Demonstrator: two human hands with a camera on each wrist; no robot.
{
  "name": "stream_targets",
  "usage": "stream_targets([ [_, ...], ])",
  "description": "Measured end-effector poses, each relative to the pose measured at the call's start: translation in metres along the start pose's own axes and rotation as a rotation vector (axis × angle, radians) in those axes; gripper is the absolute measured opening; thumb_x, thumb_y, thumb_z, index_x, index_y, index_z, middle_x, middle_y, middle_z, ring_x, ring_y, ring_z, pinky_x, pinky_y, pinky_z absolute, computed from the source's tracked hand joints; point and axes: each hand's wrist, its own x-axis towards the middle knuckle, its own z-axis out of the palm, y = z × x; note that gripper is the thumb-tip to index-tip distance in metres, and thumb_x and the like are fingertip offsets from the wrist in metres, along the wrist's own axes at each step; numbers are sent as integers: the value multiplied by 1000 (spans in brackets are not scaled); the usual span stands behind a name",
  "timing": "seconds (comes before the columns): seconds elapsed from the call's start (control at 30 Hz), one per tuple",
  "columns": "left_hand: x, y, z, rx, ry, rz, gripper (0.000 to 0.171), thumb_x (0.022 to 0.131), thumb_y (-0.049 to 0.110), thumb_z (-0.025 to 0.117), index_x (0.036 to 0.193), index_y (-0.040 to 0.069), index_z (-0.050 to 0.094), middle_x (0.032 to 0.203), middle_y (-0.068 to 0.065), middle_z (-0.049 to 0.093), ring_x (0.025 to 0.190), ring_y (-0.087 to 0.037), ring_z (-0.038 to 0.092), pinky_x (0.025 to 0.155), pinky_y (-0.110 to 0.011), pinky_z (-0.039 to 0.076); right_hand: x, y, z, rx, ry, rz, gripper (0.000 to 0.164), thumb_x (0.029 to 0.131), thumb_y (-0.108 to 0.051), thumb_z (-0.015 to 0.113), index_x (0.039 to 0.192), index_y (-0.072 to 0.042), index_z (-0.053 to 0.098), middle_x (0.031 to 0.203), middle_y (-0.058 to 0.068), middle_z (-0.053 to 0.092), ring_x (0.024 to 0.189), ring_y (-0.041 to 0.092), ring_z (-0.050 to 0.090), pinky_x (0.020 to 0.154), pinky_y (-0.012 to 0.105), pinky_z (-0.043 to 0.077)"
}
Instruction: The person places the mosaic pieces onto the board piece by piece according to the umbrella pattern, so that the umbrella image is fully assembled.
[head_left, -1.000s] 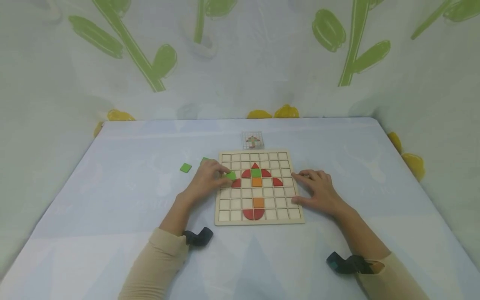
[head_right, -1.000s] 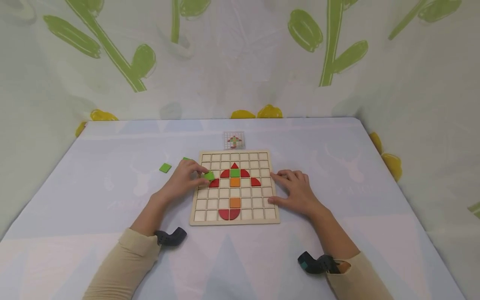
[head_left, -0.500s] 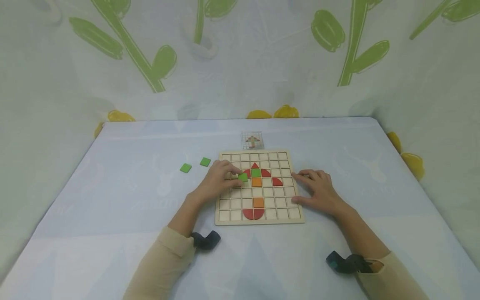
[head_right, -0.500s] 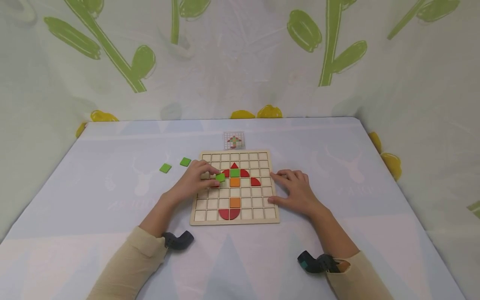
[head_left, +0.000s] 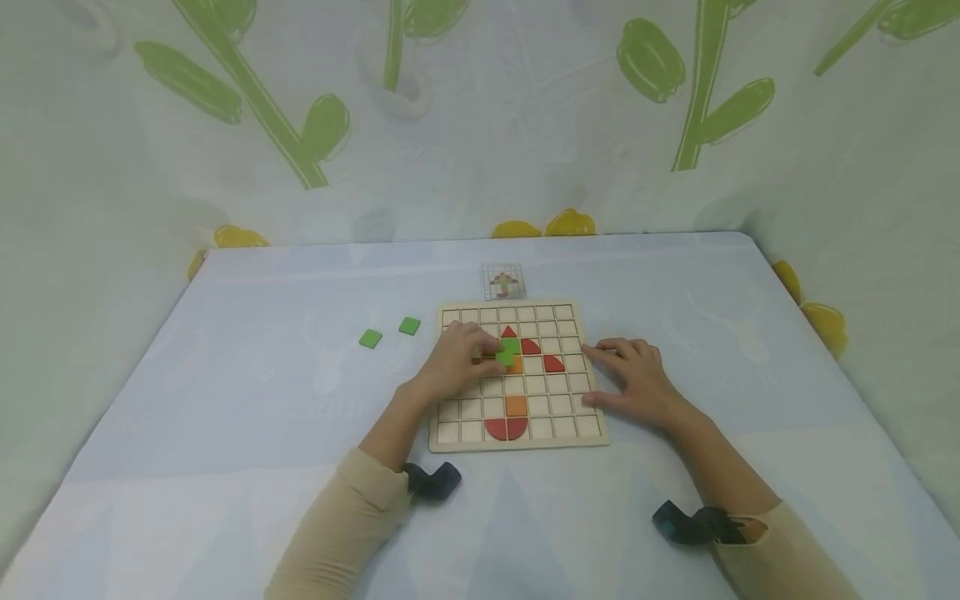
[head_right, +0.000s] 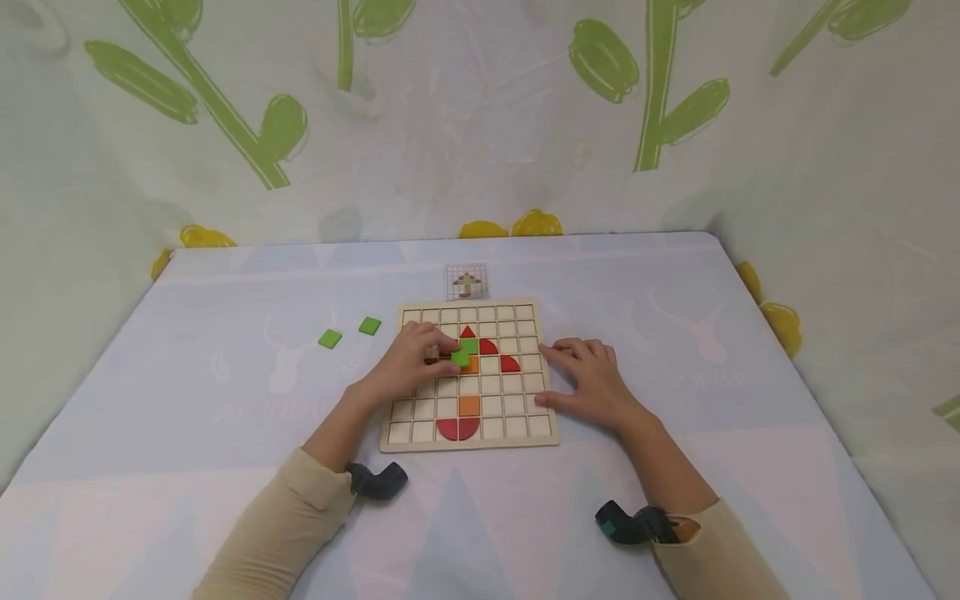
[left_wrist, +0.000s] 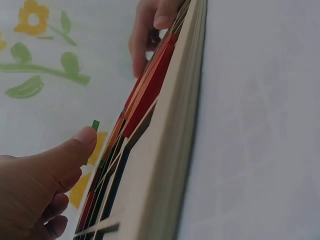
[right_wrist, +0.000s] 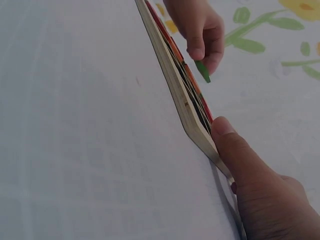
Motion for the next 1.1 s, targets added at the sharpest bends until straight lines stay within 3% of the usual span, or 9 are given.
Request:
stream_targets([
  [0.3,7,10,13,72,-15,29,32,80,33,75,106,15,71,98,3,62,91,-16,43,79,-31,37,1,-1,2,14,0,-13,72,75,-44,74,135,-11,53,123,12,52,111,32,40,88,49,26],
  [0.53,12,20,19,51,-31,64,32,81,34,74,106,15,70,99,1,61,93,-17,45,82,-33,38,-1,1,0,-3,11,-10,71,74,-43,75,134,-11,53,124,12,52,110,32,40,88,49,26],
  [0.73,13,24,22,67,-50,45,29,83,36,71,105,18,71,104,1,60,101,-19,45,89,-37,37,0,1,-1,9,1,-15,71,75,-45,73,135,-11,53,124,12,52,110,32,40,88,50,26],
  [1.1,14,24,26,115,-41,5,32,82,44,70,107,24,69,107,1,56,103,-19,43,86,-40,29,0,1,-1,8,-13,-4,71,76,-44,73,135,-11,52,125,12,51,111,32,40,89,50,25],
])
